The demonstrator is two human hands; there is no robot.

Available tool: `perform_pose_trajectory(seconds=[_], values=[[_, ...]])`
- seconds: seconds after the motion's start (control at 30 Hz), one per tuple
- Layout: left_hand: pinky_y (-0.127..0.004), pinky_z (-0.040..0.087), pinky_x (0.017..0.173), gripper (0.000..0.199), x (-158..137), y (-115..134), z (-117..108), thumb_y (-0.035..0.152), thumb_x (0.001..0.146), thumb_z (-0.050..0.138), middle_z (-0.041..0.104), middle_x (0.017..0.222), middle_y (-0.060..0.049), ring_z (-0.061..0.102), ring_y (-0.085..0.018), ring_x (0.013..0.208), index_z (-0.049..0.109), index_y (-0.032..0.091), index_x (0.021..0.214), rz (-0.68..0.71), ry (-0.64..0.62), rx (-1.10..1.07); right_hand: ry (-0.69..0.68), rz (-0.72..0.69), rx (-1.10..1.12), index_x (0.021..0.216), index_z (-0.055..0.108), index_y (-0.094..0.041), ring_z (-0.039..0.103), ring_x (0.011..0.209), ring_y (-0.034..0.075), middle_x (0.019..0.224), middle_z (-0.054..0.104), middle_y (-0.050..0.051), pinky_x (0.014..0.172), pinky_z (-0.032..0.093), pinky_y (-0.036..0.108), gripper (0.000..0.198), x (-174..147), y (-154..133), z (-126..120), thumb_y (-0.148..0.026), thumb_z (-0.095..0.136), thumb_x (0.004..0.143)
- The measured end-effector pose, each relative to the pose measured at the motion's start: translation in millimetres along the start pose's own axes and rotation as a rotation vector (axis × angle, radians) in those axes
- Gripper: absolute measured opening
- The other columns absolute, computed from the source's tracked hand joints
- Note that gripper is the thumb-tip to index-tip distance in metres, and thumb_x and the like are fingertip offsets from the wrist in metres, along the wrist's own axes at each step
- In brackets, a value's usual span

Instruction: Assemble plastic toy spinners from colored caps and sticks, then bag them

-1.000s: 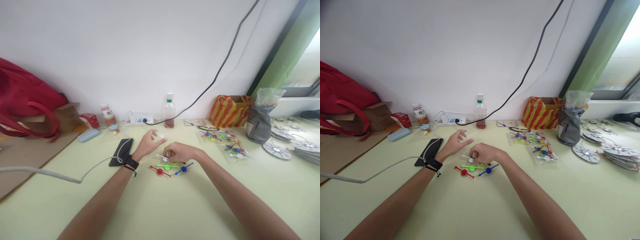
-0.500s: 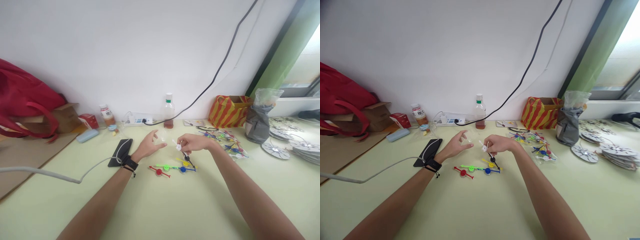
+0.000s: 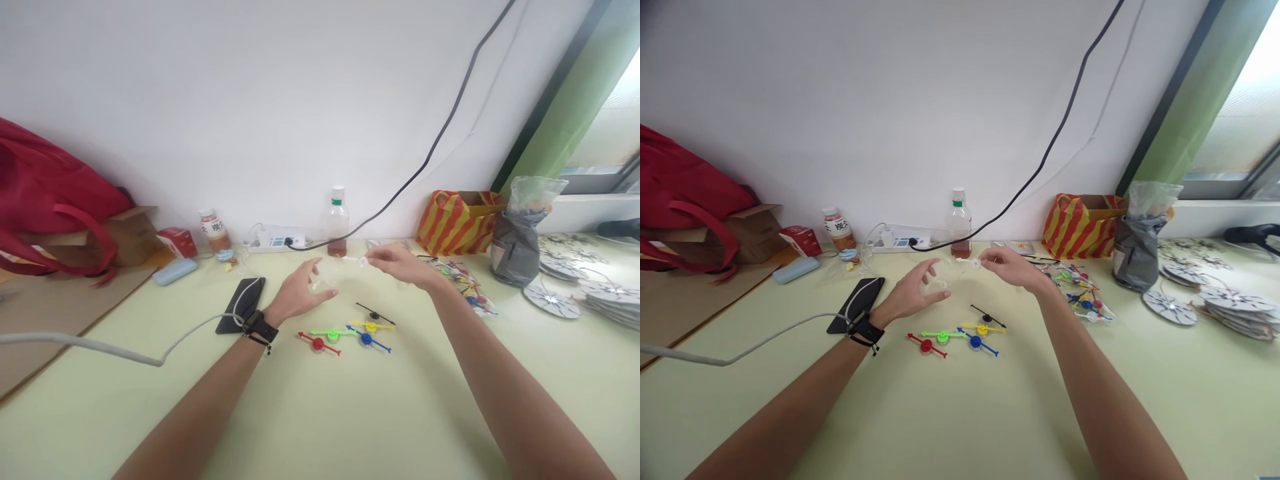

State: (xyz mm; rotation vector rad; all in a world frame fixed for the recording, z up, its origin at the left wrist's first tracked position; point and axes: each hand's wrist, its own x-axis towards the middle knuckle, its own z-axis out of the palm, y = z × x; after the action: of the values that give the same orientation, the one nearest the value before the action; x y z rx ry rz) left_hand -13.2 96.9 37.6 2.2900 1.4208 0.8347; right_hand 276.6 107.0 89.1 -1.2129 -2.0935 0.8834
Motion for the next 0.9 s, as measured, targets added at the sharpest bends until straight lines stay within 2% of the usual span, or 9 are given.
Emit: perform_pose_trajectory(seconds=[0.1,0.27,0.43,0.5,0.6,0.73,0.8,0.83,0.9], values=[[-0.040,0.049,0.087,0.082,-2,12,-3,0.058,0.079,0.074,0.060,0.119,-0.008,0.060,-0.024,0.094,0.044,0.027,0.148,0.095,0.010,0.030,0.073,-0.038,0.019,0.092,0.074,-0.019,0.054,0.074,0.017,0.088,0.068,0.005,0.063,0.043,0.029,0.036,-1,-7,-4,-0.051,0.057,0.089],[-0.038,0.050,0.086,0.080,-4,25,-5,0.053,0.079,0.076,0.060,0.119,-0.007,0.059,-0.023,0.092,0.045,0.029,0.148,0.141,-0.068,-0.094,0.026,-0.075,0.130,0.102,0.069,-0.020,0.056,0.069,0.016,0.082,0.066,0.004,0.057,0.043,0.027,0.033,-2,-18,1,-0.049,0.066,0.085],[-0.038,0.052,0.090,0.072,-2,34,-13,0.051,0.082,0.075,0.062,0.118,-0.007,0.060,-0.021,0.094,0.049,0.028,0.145,0.024,-0.273,-0.393,0.160,-0.115,0.020,0.081,0.062,-0.020,0.052,0.061,0.014,0.068,0.060,0.000,0.054,0.039,0.027,0.026,6,-21,15,-0.044,0.071,0.081],[-0.040,0.051,0.092,0.063,-1,37,-17,0.048,0.083,0.074,0.064,0.116,-0.006,0.062,-0.023,0.097,0.056,0.028,0.141,-0.016,-0.347,-0.499,0.192,-0.114,-0.053,0.079,0.063,-0.020,0.049,0.059,0.014,0.064,0.057,-0.001,0.054,0.036,0.026,0.026,8,-21,20,-0.044,0.070,0.081],[-0.039,0.053,0.087,0.054,-1,42,-22,0.046,0.083,0.073,0.068,0.112,-0.007,0.064,-0.025,0.102,0.063,0.030,0.135,-0.073,-0.434,-0.621,0.201,-0.128,-0.132,0.080,0.064,-0.020,0.047,0.060,0.013,0.066,0.058,-0.001,0.055,0.034,0.026,0.026,10,-20,26,-0.045,0.070,0.082],[-0.038,0.054,0.083,0.054,-3,40,-24,0.051,0.085,0.069,0.068,0.119,-0.008,0.065,-0.027,0.106,0.063,0.032,0.135,-0.151,-0.467,-0.631,0.195,-0.154,-0.188,0.085,0.065,-0.020,0.052,0.067,0.015,0.079,0.067,0.002,0.061,0.038,0.027,0.027,12,-13,24,-0.047,0.063,0.088],[-0.039,0.054,0.084,0.055,-2,36,-24,0.054,0.087,0.065,0.068,0.122,-0.008,0.065,-0.027,0.106,0.062,0.032,0.137,-0.168,-0.482,-0.593,0.216,-0.119,-0.227,0.086,0.065,-0.020,0.055,0.072,0.016,0.084,0.069,0.004,0.065,0.040,0.028,0.025,12,-6,19,-0.043,0.057,0.092],[-0.039,0.054,0.084,0.055,-2,33,-24,0.055,0.087,0.064,0.068,0.121,-0.008,0.065,-0.027,0.104,0.061,0.032,0.137,-0.180,-0.483,-0.577,0.195,-0.082,-0.248,0.087,0.065,-0.020,0.057,0.074,0.017,0.086,0.070,0.004,0.066,0.041,0.029,0.024,11,-2,16,-0.040,0.055,0.093],[-0.039,0.053,0.083,0.056,-1,29,-24,0.056,0.086,0.065,0.068,0.118,-0.008,0.066,-0.025,0.098,0.061,0.031,0.137,-0.211,-0.471,-0.571,0.056,0.004,-0.276,0.085,0.067,-0.019,0.060,0.075,0.018,0.088,0.072,0.006,0.066,0.043,0.029,0.020,10,7,13,-0.037,0.059,0.090]])
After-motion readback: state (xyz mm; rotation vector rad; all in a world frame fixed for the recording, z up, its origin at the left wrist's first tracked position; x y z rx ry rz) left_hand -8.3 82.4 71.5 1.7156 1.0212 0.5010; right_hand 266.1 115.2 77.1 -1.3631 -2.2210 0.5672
